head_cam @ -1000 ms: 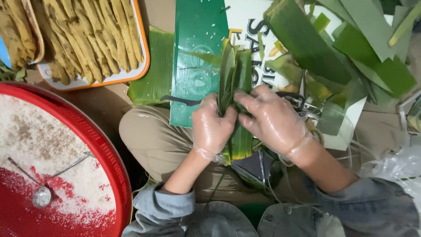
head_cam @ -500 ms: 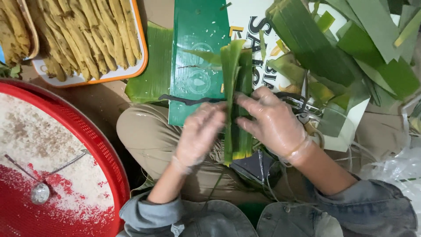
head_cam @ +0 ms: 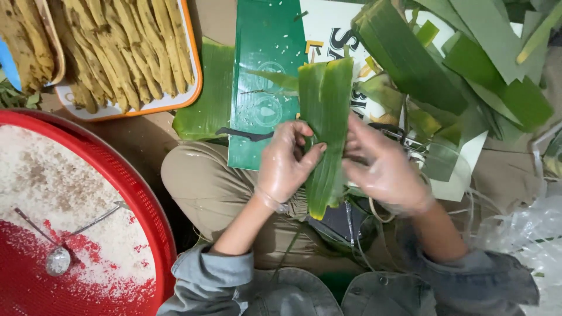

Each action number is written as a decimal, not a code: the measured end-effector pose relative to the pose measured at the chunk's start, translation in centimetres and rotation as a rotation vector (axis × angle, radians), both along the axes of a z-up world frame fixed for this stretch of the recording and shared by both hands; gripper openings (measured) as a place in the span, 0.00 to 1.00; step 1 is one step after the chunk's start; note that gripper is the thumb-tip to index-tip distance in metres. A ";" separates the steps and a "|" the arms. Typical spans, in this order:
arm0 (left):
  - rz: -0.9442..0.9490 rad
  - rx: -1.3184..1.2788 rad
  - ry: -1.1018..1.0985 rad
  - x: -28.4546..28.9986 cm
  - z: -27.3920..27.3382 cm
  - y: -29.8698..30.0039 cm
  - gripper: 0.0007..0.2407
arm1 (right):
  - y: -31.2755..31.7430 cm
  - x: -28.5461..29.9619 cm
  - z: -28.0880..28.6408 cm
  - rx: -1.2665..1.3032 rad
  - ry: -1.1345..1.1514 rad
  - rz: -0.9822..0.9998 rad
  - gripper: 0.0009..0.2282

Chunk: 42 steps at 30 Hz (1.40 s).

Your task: Preparing traditional food by scooping rice and filling onto banana leaves and then folding them into wraps.

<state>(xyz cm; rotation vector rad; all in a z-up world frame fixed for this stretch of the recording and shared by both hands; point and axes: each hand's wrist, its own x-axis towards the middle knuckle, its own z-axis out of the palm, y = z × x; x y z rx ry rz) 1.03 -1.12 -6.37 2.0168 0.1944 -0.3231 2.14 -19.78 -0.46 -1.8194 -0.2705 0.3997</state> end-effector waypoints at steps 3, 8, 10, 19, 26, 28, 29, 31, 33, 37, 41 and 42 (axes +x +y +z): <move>0.003 0.109 -0.038 -0.4 0.5 -0.9 0.15 | -0.8 -0.9 -1.9 0.066 0.097 -0.136 0.12; 0.035 0.174 0.000 -1.3 1.1 -2.1 0.22 | -0.5 -2.2 -5.8 -0.253 0.223 -0.402 0.08; 0.060 0.195 0.017 -1.6 1.2 -2.5 0.22 | -0.5 -2.0 -5.5 -0.323 0.257 -0.397 0.08; 0.099 0.197 0.117 -1.2 1.4 -3.0 0.21 | -1.4 -1.3 -4.5 -0.219 0.520 -0.376 0.07; 0.146 0.377 -0.186 -3.0 0.6 -4.7 0.21 | 0.6 2.6 1.0 -0.421 -0.127 -0.108 0.05; 0.151 0.417 -0.279 -3.5 0.4 -5.4 0.21 | 3.4 4.1 0.3 -0.441 -0.312 -0.010 0.04; 0.155 0.422 -0.304 -3.7 0.4 -5.7 0.20 | 5.2 4.9 -0.8 -0.576 -0.330 0.190 0.07; 0.166 0.427 -0.336 -3.7 0.5 -6.1 0.19 | 9.0 5.9 -4.9 -0.711 -0.356 0.393 0.09; 0.176 0.454 -0.419 -3.5 0.6 -6.1 0.16 | 13.0 6.4 -10.8 -0.884 -0.359 0.443 0.15; 0.188 0.478 -0.485 -4.1 0.5 -5.8 0.13 | 13.5 6.6 -9.1 -0.915 -0.356 0.443 0.05; 0.196 0.475 -0.532 -4.3 -0.6 -5.7 0.15 | 7.6 7.3 -2.5 -0.632 -0.091 0.371 0.10; 0.197 0.467 -0.499 -4.6 -1.0 -5.6 0.20 | 5.9 7.1 -0.9 -0.541 -0.039 0.277 0.09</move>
